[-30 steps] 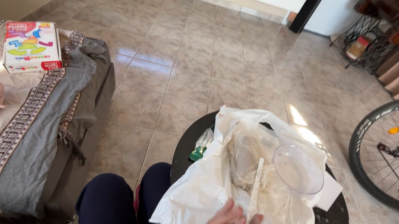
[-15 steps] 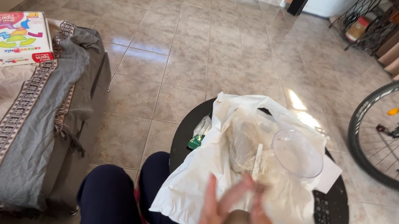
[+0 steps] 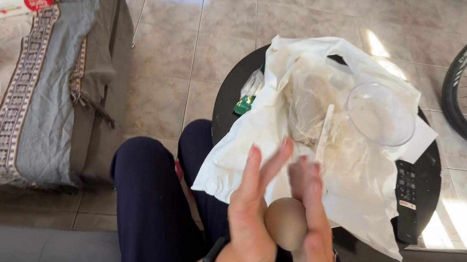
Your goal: The person is molding a piece of clay into a round ball using their hands.
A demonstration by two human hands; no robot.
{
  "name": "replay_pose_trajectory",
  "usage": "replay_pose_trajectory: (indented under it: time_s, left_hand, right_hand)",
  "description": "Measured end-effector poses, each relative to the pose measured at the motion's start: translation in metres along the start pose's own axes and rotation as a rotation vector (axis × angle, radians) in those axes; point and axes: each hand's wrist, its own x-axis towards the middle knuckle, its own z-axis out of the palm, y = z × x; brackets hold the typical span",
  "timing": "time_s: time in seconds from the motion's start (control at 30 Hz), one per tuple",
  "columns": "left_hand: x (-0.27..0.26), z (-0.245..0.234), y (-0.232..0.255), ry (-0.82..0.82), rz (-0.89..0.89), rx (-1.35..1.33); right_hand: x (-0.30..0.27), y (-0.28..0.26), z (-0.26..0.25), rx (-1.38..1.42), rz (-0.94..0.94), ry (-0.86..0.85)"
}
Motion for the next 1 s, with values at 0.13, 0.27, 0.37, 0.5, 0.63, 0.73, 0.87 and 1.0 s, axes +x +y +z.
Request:
replay_pose_trajectory:
  time_s: [0.13, 0.27, 0.37, 0.5, 0.63, 0.73, 0.87, 1.0]
  left_hand:
    - [0.01, 0.008, -0.011, -0.153, 0.111, 0.584]
    - [0.007, 0.015, -0.008, -0.215, 0.05, 0.547]
    - [-0.027, 0.01, -0.038, 0.17, -0.202, 0.473]
    - [-0.005, 0.017, -0.034, 0.222, 0.281, -0.031]
    - [-0.013, 0.009, -0.048, 0.212, 0.348, -0.167]
    - [-0.016, 0.009, -0.048, 0.193, 0.322, -0.129]
    - [0.001, 0.018, -0.032, 0.278, 0.27, 0.039]
    - [0.018, 0.025, -0.034, 0.34, 0.052, -0.068]
  right_hand:
    - [0.02, -0.029, 0.001, -0.068, -0.175, 0.138]
    - [0.061, -0.041, 0.001, -0.222, -0.325, 0.456]
    - [0.006, 0.005, 0.008, -0.332, -0.19, 0.577]
    - [0.018, -0.007, 0.032, 0.059, -0.026, 0.647]
    - [0.062, -0.042, 0.033, 0.86, 0.484, 0.783]
    - [0.053, -0.014, 0.01, 1.136, 0.634, 0.771]
    - [0.055, -0.002, -0.012, 1.116, 0.517, 0.72]
    - [0.057, -0.008, -0.025, 0.959, 0.413, 0.744]
